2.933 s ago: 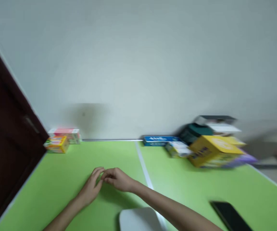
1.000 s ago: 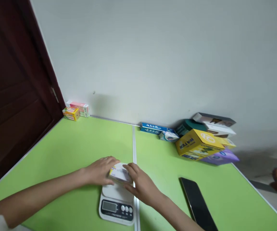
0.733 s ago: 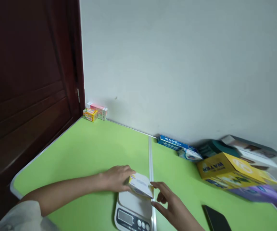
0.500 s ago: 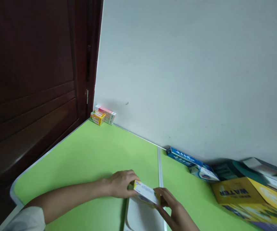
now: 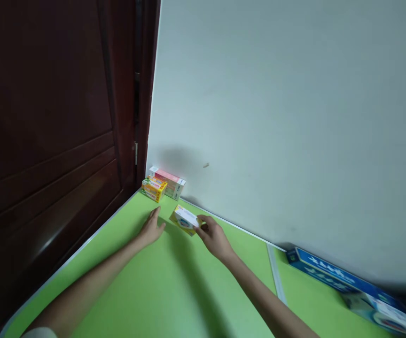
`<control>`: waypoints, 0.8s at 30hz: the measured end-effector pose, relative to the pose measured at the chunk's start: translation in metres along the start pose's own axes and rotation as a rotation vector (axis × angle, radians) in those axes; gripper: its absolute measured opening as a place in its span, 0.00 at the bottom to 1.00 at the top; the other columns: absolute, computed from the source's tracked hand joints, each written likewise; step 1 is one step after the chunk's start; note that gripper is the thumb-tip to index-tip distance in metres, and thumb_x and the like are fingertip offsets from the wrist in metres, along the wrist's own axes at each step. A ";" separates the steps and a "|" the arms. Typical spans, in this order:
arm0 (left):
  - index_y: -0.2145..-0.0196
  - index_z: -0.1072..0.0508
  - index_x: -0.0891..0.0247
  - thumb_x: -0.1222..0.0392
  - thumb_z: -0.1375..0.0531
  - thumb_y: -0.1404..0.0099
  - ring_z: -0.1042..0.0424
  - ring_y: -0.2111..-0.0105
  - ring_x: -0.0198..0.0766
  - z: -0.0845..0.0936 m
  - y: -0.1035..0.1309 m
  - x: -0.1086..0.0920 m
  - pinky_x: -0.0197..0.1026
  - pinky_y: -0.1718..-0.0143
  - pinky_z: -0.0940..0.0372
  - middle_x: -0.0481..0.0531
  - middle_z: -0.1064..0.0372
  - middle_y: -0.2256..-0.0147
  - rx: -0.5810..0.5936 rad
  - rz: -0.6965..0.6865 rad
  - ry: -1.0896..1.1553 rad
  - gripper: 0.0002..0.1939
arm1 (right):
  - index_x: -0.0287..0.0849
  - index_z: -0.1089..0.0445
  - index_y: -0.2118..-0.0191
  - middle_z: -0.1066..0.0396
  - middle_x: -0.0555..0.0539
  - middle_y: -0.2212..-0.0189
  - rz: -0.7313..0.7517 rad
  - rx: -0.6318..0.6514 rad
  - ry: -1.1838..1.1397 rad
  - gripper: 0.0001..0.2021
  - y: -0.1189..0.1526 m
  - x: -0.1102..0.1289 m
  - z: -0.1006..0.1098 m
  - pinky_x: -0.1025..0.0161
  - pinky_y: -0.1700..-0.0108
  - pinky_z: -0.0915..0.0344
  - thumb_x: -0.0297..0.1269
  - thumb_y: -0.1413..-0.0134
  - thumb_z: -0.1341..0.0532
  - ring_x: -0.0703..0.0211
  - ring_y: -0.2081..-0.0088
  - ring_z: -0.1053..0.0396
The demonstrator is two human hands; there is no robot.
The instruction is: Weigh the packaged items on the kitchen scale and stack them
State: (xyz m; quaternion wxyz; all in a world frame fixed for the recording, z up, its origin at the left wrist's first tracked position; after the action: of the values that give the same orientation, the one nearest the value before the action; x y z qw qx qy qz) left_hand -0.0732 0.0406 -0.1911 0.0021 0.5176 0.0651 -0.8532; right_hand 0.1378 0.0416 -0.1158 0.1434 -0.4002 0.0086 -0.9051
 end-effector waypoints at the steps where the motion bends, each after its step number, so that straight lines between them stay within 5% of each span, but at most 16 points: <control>1: 0.41 0.44 0.68 0.68 0.43 0.45 0.50 0.38 0.51 0.003 -0.011 0.002 0.52 0.38 0.52 0.65 0.47 0.39 -0.033 0.010 0.001 0.33 | 0.36 0.35 0.57 0.29 0.44 0.69 0.006 -0.002 0.018 0.12 -0.016 0.005 -0.003 0.64 0.73 0.33 0.33 0.49 0.44 0.60 0.74 0.31; 8: 0.38 0.56 0.73 0.67 0.41 0.47 0.58 0.36 0.55 0.007 -0.076 0.010 0.54 0.38 0.56 0.72 0.60 0.36 -0.239 0.049 -0.018 0.42 | 0.35 0.35 0.53 0.32 0.38 0.57 0.060 -0.045 0.103 0.16 -0.096 0.032 -0.010 0.64 0.64 0.34 0.30 0.49 0.42 0.60 0.68 0.30; 15: 0.38 0.52 0.65 0.69 0.40 0.48 0.70 0.35 0.52 0.004 -0.092 0.013 0.51 0.38 0.57 0.65 0.79 0.34 -0.376 -0.029 -0.038 0.41 | 0.35 0.31 0.58 0.30 0.40 0.62 -0.025 -0.026 0.193 0.12 -0.093 -0.014 -0.021 0.62 0.64 0.35 0.27 0.51 0.40 0.57 0.70 0.30; 24: 0.40 0.49 0.63 0.70 0.45 0.42 0.64 0.35 0.53 0.000 -0.097 0.014 0.49 0.39 0.52 0.63 0.86 0.35 -0.443 -0.083 -0.073 0.33 | 0.37 0.36 0.51 0.34 0.39 0.56 -0.197 -0.147 0.142 0.16 -0.120 -0.040 -0.070 0.62 0.60 0.34 0.29 0.48 0.42 0.59 0.67 0.29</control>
State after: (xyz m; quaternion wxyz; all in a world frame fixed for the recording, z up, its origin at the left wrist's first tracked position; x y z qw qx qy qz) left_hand -0.0868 0.1373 -0.1927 0.0831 0.4700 0.2720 -0.8356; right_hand 0.0821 0.1603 -0.1770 0.0232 -0.3437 0.0458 -0.9377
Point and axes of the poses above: each hand's wrist, its own y-axis away from the middle knuckle, its own z-axis out of the back of the hand, x = y × z, the point moved 4 cm from there along -y, towards the middle knuckle
